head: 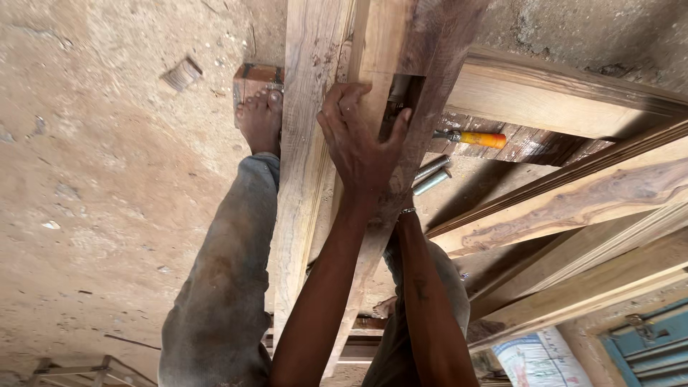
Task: The person sits on the ground among wooden frame parts and drives nails into the joints using a hammer and a metal punch rod. They reposition the wooden frame pieces between strikes and continue hammering nails into the assembly.
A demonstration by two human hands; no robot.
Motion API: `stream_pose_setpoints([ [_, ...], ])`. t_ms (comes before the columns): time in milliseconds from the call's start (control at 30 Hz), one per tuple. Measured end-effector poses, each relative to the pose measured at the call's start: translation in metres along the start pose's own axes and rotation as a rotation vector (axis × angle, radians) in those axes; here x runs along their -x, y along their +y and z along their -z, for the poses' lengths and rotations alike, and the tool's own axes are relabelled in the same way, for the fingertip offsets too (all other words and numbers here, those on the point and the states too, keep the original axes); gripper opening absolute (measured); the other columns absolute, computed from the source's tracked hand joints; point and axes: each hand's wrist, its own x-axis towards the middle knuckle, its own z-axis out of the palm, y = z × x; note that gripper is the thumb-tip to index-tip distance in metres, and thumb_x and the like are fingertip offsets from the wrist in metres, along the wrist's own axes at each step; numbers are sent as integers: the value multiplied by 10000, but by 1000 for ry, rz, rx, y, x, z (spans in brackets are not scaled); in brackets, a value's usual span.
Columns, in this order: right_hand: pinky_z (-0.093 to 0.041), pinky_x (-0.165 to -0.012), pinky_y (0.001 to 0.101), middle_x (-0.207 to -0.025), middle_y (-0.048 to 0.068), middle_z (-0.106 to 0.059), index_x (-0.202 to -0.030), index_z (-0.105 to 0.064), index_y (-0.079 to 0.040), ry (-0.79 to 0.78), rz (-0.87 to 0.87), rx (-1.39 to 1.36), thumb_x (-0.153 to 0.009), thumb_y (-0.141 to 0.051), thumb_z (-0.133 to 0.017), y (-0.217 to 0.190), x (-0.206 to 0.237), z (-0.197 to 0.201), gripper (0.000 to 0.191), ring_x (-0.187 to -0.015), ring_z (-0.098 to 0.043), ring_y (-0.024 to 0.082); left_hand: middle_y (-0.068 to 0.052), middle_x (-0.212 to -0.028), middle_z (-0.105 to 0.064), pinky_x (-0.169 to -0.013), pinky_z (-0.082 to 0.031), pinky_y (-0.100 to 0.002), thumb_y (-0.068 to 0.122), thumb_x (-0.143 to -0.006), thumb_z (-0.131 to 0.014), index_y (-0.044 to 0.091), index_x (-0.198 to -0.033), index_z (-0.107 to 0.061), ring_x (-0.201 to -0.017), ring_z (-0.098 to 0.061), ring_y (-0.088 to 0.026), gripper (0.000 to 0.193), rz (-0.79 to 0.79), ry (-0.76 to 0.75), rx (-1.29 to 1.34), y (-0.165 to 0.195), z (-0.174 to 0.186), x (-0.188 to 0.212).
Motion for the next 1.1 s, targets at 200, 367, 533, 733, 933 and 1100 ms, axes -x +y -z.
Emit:
stream_pose_setpoints([
  [200, -561, -802, 326, -1016, 97, -694, -1093, -684, 12, 362, 236, 163, -1076, -567, -431, 3, 11, 9, 632, -909, -653, 188, -151, -1324, -531, -1170, -441, -528, 142, -831, -783, 87, -1389, -372, -1303, -540, -360, 696, -28, 40, 33, -8, -7, 7],
  [367, -498, -540, 426, -670, 133, -625, -830, -674, 31, 914, 217, 471, -1054, -517, -436, 27, 14, -18, 638, -577, -590, 254, -142, -1323, -561, -1166, -482, -479, 25, -743, -743, 105, -1372, -412, -1298, -591, -351, 715, 87, 120, -26, -8, -19, 17],
  [533, -477, -561, 438, -664, 123, -619, -840, -667, 25, 901, 377, 624, -1079, -484, -407, 25, 17, -32, 620, -574, -577, 253, -167, -1242, -604, -1002, -507, -513, 89, -688, -789, 69, -1347, -430, -1151, -633, -385, 750, 219, 143, -73, 5, -17, 6],
  [733, -453, -586, 451, -657, 112, -611, -851, -659, 17, 824, 500, 731, -1109, -444, -372, 26, 14, -39, 602, -570, -562, 251, -138, -1165, -690, -870, -565, -485, 146, -692, -841, 88, -1273, -614, -1045, -703, -362, 626, 362, 116, -168, 6, -11, -3],
  [933, -415, -620, 539, -623, 142, -520, -926, -679, 8, 781, 307, 806, -1089, -421, -414, 33, 9, -46, 529, -581, -522, 297, -162, -971, -722, -753, -545, -497, 164, -630, -890, 43, -1111, -654, -829, -716, -337, 549, 272, 86, -248, -33, -16, -7],
  [1100, -506, -833, 432, -941, 140, -674, -1074, -682, 9, 511, 677, 389, -1074, -392, -480, -18, 31, -90, 449, -886, -631, 281, -160, -905, -735, -687, -575, -438, 145, -666, -867, -37, -1193, -627, -732, -704, -293, 606, 196, 82, -208, -55, -11, -33],
])
